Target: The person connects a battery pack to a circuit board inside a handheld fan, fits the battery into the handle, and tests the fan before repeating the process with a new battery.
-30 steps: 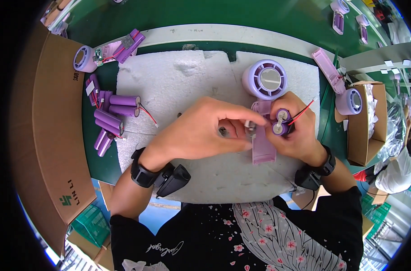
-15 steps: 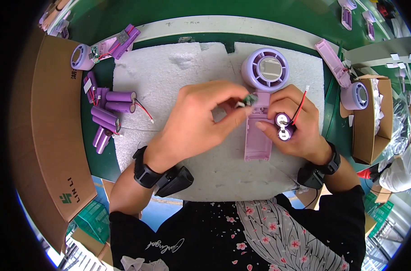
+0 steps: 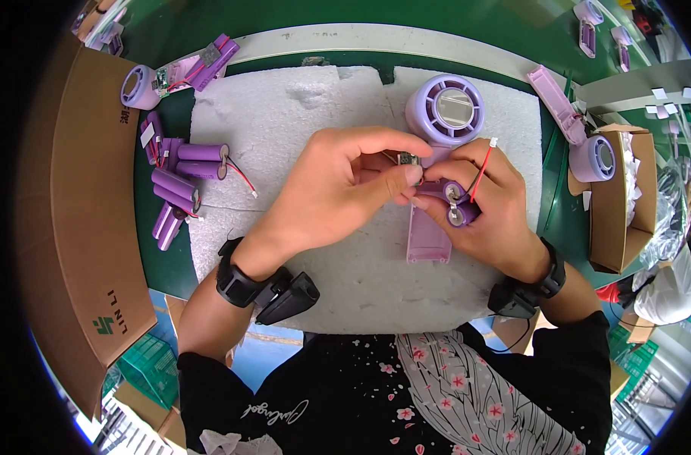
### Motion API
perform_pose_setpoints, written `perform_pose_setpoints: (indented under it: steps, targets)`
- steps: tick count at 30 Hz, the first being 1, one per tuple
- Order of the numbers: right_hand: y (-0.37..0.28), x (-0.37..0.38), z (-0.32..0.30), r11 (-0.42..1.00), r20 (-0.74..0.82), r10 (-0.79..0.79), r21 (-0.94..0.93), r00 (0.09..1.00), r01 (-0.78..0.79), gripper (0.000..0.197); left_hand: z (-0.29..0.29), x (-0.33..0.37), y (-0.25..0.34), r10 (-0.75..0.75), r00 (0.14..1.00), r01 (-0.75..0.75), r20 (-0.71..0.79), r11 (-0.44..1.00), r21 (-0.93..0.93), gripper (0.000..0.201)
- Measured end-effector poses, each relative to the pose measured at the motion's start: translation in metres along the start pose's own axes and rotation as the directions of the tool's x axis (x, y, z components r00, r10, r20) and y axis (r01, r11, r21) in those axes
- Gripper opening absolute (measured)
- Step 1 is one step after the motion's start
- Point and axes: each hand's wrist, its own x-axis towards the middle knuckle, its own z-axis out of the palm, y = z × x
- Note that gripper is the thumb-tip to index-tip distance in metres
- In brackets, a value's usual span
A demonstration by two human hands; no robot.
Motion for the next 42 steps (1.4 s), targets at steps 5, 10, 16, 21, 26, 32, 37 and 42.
perform_pose_setpoints:
  steps: [5, 10, 16, 21, 26, 32, 37, 42]
  targets:
    - [0.003, 0.0, -0.001, 1.0, -0.011, 0.01, -0.016, 1.0, -0.011, 0.031, -0.001, 0.002, 0.003, -0.026, 1.0, 0.026, 0.003, 0.999, 0.026, 0.025]
    - [-0.001, 0.002, -0.001, 1.0, -0.007, -0.007, -0.006, 1.0, 0.007, 0.028, 0.001, 0.002, 0.002, -0.007, 1.0, 0.007, 0.004, 1.0, 0.017, 0.025]
    - [0.0, -0.001, 0.001, 1.0, -0.062, 0.003, 0.006, 0.998, -0.003, 0.029, 0.001, 0.003, -0.007, 0.164, 0.986, -0.165, 0.015, 0.983, 0.084, 0.024]
    - [0.0, 0.0, 0.0, 1.0, -0.039, -0.006, -0.015, 0.999, 0.006, 0.029, 0.001, 0.005, -0.005, 0.275, 0.959, -0.282, 0.064, 0.92, 0.272, 0.022]
    - [-0.005, 0.002, -0.002, 0.999, 0.0, -0.007, -0.048, 1.0, 0.007, 0.029, 0.002, 0.008, -0.005, 0.365, 0.925, -0.379, 0.107, 0.865, 0.328, 0.019]
    - [-0.009, -0.002, -0.001, 0.995, 0.047, 0.003, -0.104, 0.999, 0.002, 0.026, 0.001, 0.009, -0.005, 0.433, 0.889, -0.455, 0.148, 0.807, 0.375, 0.017]
    - [-0.004, -0.007, -0.002, 0.999, 0.005, -0.003, -0.045, 1.0, 0.004, 0.029, 0.0, 0.007, -0.003, 0.366, 0.92, -0.392, 0.142, 0.852, 0.347, 0.019]
    - [-0.011, -0.006, -0.016, 0.999, -0.041, 0.004, 0.041, 0.999, -0.002, 0.031, -0.001, 0.002, -0.003, 0.229, 0.967, -0.251, 0.11, 0.928, 0.275, 0.024]
